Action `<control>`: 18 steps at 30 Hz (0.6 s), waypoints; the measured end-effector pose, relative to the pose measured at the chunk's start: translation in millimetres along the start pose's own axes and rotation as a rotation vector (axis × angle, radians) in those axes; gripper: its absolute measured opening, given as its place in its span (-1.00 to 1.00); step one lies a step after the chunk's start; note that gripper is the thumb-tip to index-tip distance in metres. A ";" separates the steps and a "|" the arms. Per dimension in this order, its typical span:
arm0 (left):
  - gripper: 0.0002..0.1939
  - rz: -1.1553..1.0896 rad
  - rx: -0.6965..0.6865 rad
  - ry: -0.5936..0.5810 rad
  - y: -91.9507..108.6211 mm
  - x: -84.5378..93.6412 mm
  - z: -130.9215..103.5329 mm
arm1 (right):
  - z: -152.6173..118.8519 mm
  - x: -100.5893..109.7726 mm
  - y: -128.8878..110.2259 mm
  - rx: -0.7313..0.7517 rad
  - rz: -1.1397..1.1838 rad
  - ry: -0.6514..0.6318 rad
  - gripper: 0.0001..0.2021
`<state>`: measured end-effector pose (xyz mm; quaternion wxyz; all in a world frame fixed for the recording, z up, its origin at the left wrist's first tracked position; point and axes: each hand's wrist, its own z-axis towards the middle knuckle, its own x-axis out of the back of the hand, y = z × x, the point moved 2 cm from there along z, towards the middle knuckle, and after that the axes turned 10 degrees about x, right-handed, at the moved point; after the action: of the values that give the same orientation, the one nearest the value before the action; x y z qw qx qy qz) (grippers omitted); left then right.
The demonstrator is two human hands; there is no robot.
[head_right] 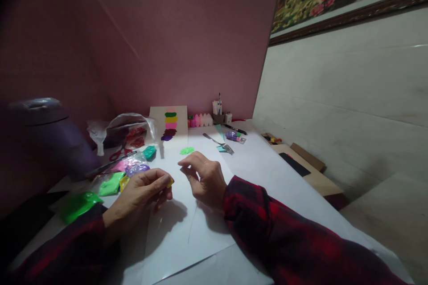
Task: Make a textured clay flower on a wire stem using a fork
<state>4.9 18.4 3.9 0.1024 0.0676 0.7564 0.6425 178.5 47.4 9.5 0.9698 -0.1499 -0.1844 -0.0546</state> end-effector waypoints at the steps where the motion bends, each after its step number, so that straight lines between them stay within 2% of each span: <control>1: -0.58 0.000 0.002 0.004 0.0 0.2 0.0 | 0.2 0.2 -0.1 -0.013 -0.003 0.009 -0.83; 11: -0.62 -0.030 0.010 0.010 -0.4 2.2 -0.7 | 0.6 2.4 0.7 -0.079 -0.007 0.142 -0.87; 18: -0.57 -0.112 0.007 0.037 -0.7 2.7 1.2 | 1.4 2.8 0.0 -0.096 -0.005 0.166 -0.88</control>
<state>2.6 20.1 2.9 0.1239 0.0135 0.7629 0.6344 180.7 47.7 11.8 0.9733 -0.1909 -0.1012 -0.0781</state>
